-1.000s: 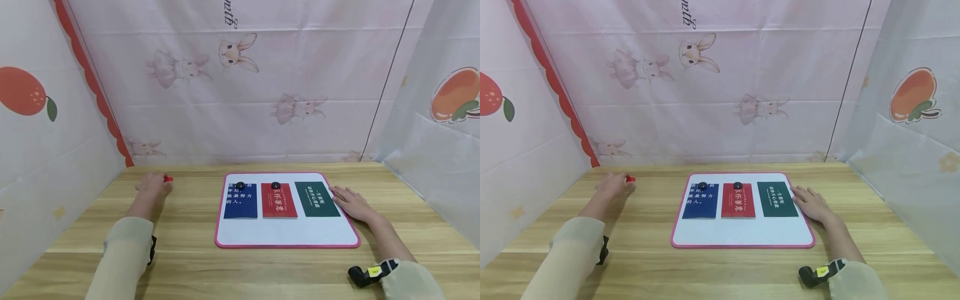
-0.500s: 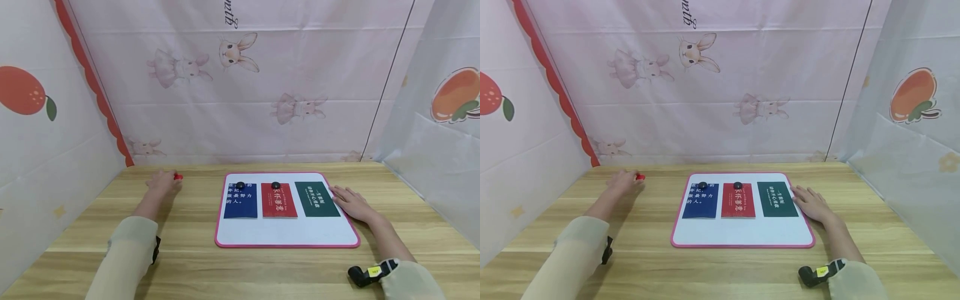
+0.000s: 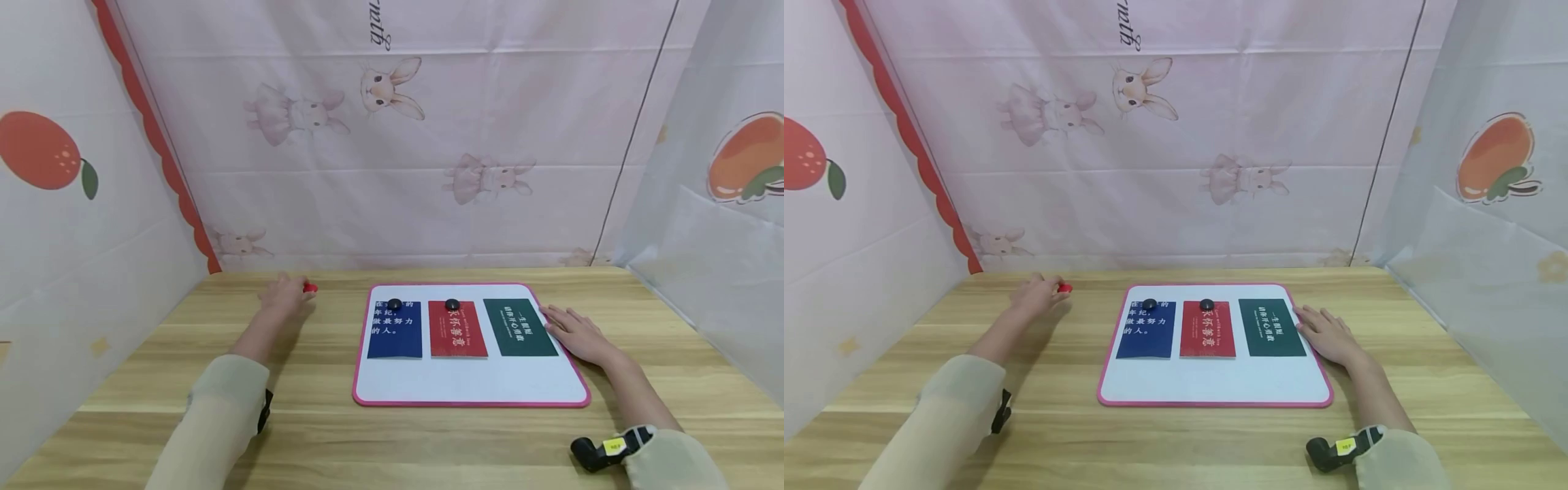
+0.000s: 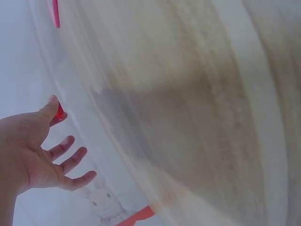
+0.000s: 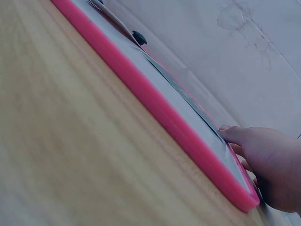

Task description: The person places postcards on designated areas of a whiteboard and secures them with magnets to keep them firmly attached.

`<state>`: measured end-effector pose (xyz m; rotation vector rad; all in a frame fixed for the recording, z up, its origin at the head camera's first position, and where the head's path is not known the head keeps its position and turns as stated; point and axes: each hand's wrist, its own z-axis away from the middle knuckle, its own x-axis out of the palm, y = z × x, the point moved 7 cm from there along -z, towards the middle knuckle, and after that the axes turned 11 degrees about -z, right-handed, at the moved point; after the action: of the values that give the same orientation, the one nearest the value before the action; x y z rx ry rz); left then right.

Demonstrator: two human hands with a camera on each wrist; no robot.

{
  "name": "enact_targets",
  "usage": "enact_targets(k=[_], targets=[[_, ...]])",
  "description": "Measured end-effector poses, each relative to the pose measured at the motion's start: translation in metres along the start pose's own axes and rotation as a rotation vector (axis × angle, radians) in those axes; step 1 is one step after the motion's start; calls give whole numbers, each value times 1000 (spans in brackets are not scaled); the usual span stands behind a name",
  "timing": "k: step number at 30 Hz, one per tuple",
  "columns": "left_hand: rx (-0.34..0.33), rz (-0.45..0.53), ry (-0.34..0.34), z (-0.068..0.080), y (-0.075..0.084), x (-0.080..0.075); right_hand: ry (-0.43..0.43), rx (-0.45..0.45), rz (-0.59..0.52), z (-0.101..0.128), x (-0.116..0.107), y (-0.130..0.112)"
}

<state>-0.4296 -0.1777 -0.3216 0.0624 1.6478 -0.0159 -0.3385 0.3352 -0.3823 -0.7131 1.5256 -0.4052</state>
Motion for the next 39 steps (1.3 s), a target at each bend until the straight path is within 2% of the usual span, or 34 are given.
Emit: enact_targets(k=[4,9,15,22,39], targets=[[11,13,23,-2,8,-2,-4,-1,9,0,-1,-1],[16,-6,19,-2,16,0,-10,-1,8,1,0,2],[42,15,27,-2,24,-2,-12,6,0,0,1,5],[77,-15,44,-1,34,-3,-14,8,6,-2,0,6],[106,-75,76,-2,63,-3,-12,0,9,-1,0,3]])
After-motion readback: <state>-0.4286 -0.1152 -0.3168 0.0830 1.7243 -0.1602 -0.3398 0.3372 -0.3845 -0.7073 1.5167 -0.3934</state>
